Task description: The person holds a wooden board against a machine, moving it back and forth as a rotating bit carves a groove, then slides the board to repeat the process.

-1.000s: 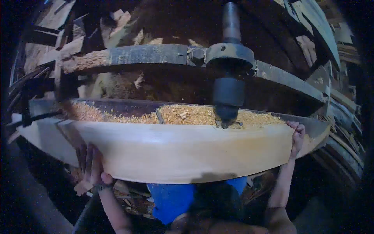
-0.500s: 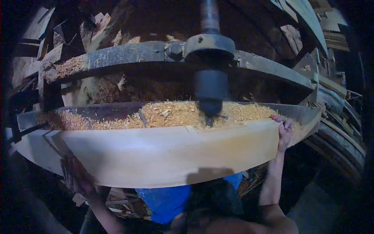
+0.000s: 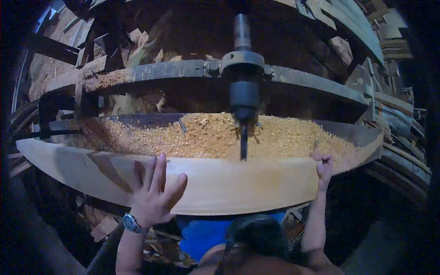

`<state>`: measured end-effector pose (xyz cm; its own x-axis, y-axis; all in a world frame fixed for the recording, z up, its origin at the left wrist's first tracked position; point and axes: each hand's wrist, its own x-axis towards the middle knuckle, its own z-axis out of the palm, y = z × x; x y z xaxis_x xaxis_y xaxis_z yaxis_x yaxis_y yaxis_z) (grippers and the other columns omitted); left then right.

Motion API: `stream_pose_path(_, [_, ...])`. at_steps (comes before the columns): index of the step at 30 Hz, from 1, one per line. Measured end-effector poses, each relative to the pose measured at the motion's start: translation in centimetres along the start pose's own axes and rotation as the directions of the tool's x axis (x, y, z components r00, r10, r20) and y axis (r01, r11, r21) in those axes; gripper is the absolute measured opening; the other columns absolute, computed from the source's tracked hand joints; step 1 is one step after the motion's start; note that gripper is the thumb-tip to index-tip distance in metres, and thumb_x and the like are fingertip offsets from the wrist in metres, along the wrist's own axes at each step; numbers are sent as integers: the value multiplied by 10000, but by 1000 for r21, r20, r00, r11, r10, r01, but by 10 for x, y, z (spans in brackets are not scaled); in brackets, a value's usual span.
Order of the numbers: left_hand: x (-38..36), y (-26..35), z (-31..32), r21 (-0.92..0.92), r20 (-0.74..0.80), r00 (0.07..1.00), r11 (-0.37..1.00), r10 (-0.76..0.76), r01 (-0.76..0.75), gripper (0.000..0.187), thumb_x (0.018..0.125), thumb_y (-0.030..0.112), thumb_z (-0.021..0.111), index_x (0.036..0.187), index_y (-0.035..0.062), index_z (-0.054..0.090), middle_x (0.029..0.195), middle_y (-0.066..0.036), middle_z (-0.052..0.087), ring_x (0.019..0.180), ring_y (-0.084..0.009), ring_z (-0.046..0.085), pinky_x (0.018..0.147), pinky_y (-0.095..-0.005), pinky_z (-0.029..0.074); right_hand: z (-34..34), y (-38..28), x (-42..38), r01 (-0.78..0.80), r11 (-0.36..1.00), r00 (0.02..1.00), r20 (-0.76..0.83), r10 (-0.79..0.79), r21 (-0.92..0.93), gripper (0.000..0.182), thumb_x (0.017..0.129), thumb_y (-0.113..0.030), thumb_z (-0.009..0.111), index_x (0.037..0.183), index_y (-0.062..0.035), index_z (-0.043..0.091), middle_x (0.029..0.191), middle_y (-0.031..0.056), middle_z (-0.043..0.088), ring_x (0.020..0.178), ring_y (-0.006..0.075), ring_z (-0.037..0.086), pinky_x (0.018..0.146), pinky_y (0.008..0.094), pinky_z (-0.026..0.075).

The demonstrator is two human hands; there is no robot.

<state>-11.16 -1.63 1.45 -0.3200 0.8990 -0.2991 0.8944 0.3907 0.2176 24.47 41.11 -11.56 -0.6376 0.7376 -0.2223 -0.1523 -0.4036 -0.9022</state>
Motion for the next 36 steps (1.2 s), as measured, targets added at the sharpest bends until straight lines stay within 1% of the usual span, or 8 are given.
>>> stream_pose_path(1, [1,0,-1,-15,-3,1000,1000,-5,5,920,654,450,754,1497,271,429,1624,-285,130,1499,-508,78,1157,-694,-1,-3,1,2,-40,988,997,77,28,151,218,904,-87,650,1074,-107,515,991,61,592,963,160,569,855,344,492])
stream_pose_path(7, [39,-24,-16,-45,-203,978,998,44,-54,854,796,803,384,1448,264,504,1552,-281,300,1435,-492,247,1175,-656,-28,81,-34,67,119,939,993,12,-122,-324,191,907,-111,637,1005,-107,474,984,58,593,924,145,568,834,318,476])
stream_pose_path(14, [5,-17,5,228,-158,978,969,133,-95,731,802,674,535,1420,283,532,1487,-276,397,1379,-476,356,1133,-717,89,27,2,16,123,992,992,13,-123,6,193,920,-122,631,919,-104,439,958,78,610,901,165,578,864,314,477])
stream_pose_path(17, [44,-29,-28,63,-166,978,991,124,-115,846,770,755,481,1442,242,502,1498,-303,351,1362,-508,335,1111,-721,124,102,-35,78,114,968,993,27,-111,-225,213,914,-75,628,879,-117,422,925,79,610,899,188,592,853,319,482])
stream_pose_path(25, [-12,-15,2,97,-107,984,986,142,-132,842,699,699,565,1436,294,514,1476,-298,397,1375,-508,349,1156,-691,86,24,0,-21,110,971,994,5,-112,-214,218,899,9,611,889,-116,433,955,49,626,845,116,559,808,285,476])
stream_pose_path(27, [16,-27,-10,167,-115,986,981,121,-101,843,709,708,555,1438,286,513,1470,-299,400,1371,-508,352,1162,-676,89,62,-9,44,7,937,970,-225,-91,-351,216,905,6,607,902,-120,431,954,43,632,852,102,553,804,277,472])
stream_pose_path(29, [33,-32,-19,55,-206,969,990,138,-129,845,731,733,519,1441,275,511,1475,-304,392,1366,-513,353,1167,-661,98,88,-29,90,104,984,990,107,-90,-141,227,906,13,610,915,-120,427,922,28,610,866,115,552,820,291,476])
stream_pose_path(36, [-15,-25,3,88,-80,982,982,172,-165,859,744,766,481,1452,281,502,1518,-317,339,1417,-514,284,1178,-639,60,28,11,-3,172,946,982,-31,-187,-273,180,948,-57,597,928,-107,425,926,49,556,877,178,552,844,315,453])
